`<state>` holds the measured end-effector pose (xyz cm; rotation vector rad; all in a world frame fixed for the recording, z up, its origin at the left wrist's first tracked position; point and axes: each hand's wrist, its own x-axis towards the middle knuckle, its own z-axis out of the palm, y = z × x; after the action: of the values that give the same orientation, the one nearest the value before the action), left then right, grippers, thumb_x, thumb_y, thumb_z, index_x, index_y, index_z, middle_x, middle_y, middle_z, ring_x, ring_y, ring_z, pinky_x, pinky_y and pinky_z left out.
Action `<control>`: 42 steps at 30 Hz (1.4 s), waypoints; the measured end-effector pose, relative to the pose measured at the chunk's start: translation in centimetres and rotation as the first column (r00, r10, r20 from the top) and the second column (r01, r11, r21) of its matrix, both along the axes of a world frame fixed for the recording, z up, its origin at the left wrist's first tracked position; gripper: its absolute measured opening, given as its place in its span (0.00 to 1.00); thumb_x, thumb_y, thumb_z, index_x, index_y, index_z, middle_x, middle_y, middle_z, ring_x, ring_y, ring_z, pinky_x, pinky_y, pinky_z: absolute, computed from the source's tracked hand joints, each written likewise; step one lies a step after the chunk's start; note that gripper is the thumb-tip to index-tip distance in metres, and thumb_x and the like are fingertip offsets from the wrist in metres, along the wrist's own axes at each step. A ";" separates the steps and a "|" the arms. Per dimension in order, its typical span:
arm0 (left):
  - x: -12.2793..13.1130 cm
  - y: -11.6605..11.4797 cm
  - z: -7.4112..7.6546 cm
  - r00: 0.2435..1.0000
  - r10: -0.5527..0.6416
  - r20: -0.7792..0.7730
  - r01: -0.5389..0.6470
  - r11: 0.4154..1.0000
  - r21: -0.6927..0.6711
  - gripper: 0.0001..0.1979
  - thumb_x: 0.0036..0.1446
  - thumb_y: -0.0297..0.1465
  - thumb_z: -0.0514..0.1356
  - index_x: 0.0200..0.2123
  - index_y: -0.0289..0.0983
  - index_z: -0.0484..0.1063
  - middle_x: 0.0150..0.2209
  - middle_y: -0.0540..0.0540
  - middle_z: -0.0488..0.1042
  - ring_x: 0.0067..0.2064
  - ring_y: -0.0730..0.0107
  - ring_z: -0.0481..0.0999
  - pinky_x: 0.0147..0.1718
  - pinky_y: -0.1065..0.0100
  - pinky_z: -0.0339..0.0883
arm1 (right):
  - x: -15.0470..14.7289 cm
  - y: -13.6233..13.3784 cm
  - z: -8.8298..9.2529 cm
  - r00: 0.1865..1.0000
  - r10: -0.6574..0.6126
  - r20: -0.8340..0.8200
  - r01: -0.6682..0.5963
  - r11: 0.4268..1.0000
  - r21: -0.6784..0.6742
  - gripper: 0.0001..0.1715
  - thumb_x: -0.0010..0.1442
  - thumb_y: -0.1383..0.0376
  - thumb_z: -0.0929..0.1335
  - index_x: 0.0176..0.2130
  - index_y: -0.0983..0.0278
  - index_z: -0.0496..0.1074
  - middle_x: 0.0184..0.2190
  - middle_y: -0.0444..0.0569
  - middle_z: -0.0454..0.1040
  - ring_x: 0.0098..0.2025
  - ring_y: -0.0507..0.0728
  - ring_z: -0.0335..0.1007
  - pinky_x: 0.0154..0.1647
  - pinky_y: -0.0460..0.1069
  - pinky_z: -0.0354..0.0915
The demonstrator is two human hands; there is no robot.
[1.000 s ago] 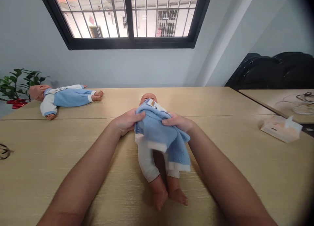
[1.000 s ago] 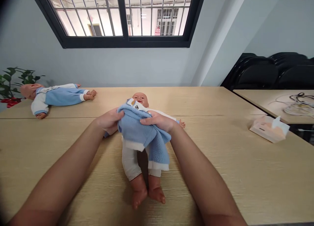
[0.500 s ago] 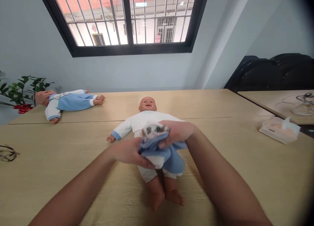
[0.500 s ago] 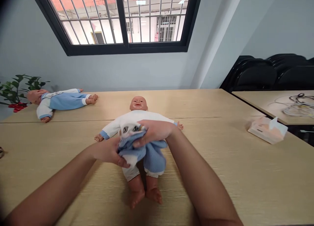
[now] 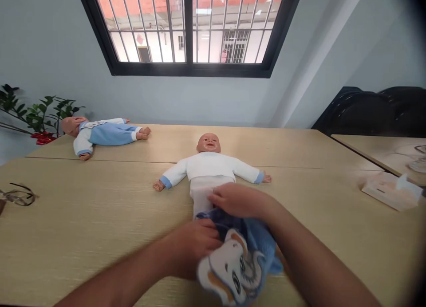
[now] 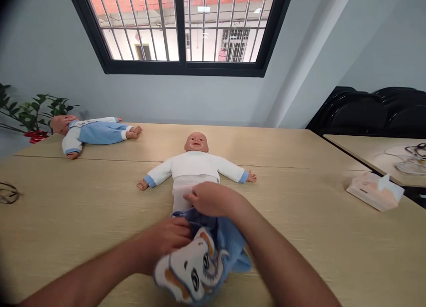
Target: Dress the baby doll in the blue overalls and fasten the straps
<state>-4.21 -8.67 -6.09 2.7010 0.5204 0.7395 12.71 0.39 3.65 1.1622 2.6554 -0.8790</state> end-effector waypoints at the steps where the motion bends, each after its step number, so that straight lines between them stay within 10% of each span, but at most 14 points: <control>1: 0.3 -0.2 -0.2 0.999 -0.030 -0.043 0.034 0.995 0.099 0.10 0.55 0.34 0.67 0.27 0.39 0.70 0.27 0.48 0.76 0.32 0.64 0.74 0.39 0.60 0.70 | -0.5 -0.2 -0.7 0.996 0.002 0.086 -0.008 0.998 0.069 0.35 0.69 0.45 0.58 0.33 0.67 0.79 0.38 0.66 0.81 0.39 0.69 0.77 0.42 0.60 0.67; 7: 0.9 -1.0 -1.4 0.994 -0.021 -0.112 0.051 0.959 0.279 0.14 0.53 0.31 0.68 0.22 0.40 0.66 0.23 0.49 0.71 0.28 0.68 0.70 0.31 0.61 0.64 | -2.4 -1.3 -3.5 0.981 0.004 0.194 -0.026 0.994 0.111 0.44 0.59 0.36 0.64 0.54 0.70 0.72 0.46 0.70 0.79 0.46 0.76 0.77 0.43 0.64 0.69; 16: 2.1 -2.7 -1.6 0.976 -0.111 -0.189 0.145 0.974 0.177 0.08 0.54 0.31 0.66 0.25 0.40 0.71 0.25 0.51 0.77 0.28 0.68 0.75 0.37 0.62 0.69 | -4.0 1.8 -7.3 0.892 -0.354 -0.280 0.316 0.933 -0.171 0.19 0.61 0.47 0.69 0.40 0.59 0.69 0.31 0.53 0.77 0.35 0.66 0.72 0.37 0.58 0.64; 20: 1.8 -2.7 -1.1 0.978 -0.095 -0.185 0.122 0.983 0.137 0.05 0.62 0.33 0.61 0.35 0.39 0.75 0.34 0.50 0.82 0.36 0.67 0.79 0.42 0.64 0.70 | -4.1 2.2 -6.9 0.676 -0.584 -0.450 0.354 0.792 -0.497 0.16 0.61 0.50 0.69 0.37 0.59 0.68 0.30 0.48 0.73 0.31 0.59 0.68 0.32 0.53 0.63; 23: 1.6 -2.4 -0.7 0.973 -0.106 -0.205 0.127 0.988 0.092 0.09 0.62 0.37 0.61 0.38 0.37 0.76 0.38 0.47 0.82 0.39 0.65 0.80 0.45 0.64 0.71 | -4.2 1.9 -5.8 0.476 -0.757 -0.447 0.150 0.571 -0.807 0.16 0.62 0.52 0.69 0.40 0.62 0.71 0.34 0.49 0.75 0.34 0.58 0.70 0.34 0.51 0.66; 26: 1.4 -1.9 -0.4 0.972 -0.091 -0.217 0.106 0.993 0.056 0.08 0.63 0.35 0.62 0.38 0.36 0.76 0.39 0.46 0.83 0.42 0.62 0.81 0.45 0.63 0.72 | -4.2 1.2 -4.6 0.460 -0.790 -0.405 -0.039 0.437 -0.898 0.17 0.62 0.52 0.70 0.42 0.63 0.74 0.35 0.51 0.77 0.36 0.59 0.72 0.35 0.51 0.69; 30: 0.8 -1.1 -0.5 0.979 -0.056 -0.198 0.054 0.998 -0.012 0.08 0.62 0.36 0.63 0.40 0.37 0.76 0.40 0.47 0.83 0.41 0.61 0.81 0.41 0.64 0.72 | -4.0 0.5 -3.7 0.391 -0.778 -0.492 -0.085 0.502 -0.861 0.17 0.59 0.59 0.73 0.46 0.61 0.74 0.37 0.49 0.78 0.36 0.57 0.73 0.35 0.48 0.69; 36: -1.9 0.4 -0.5 0.996 0.052 -0.079 -0.055 0.998 -0.044 0.11 0.56 0.37 0.65 0.42 0.42 0.77 0.41 0.46 0.82 0.43 0.60 0.81 0.47 0.62 0.73 | -3.4 0.8 -4.1 0.492 -0.754 -0.436 0.062 0.529 -0.846 0.57 0.54 0.63 0.76 0.73 0.53 0.49 0.56 0.52 0.74 0.46 0.58 0.76 0.46 0.52 0.72; 42: -4.0 1.4 -0.4 0.868 0.420 0.263 -0.368 0.902 -0.226 0.13 0.51 0.39 0.66 0.40 0.42 0.78 0.39 0.45 0.83 0.41 0.56 0.83 0.45 0.59 0.76 | -1.9 2.7 -4.1 0.563 -0.616 -0.551 0.042 0.687 -0.726 0.51 0.55 0.61 0.77 0.71 0.51 0.57 0.57 0.49 0.75 0.46 0.57 0.76 0.51 0.53 0.72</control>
<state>-8.18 -7.25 -6.44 2.2822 1.0236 1.1405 10.79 3.05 -0.43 1.3103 2.1184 -2.6666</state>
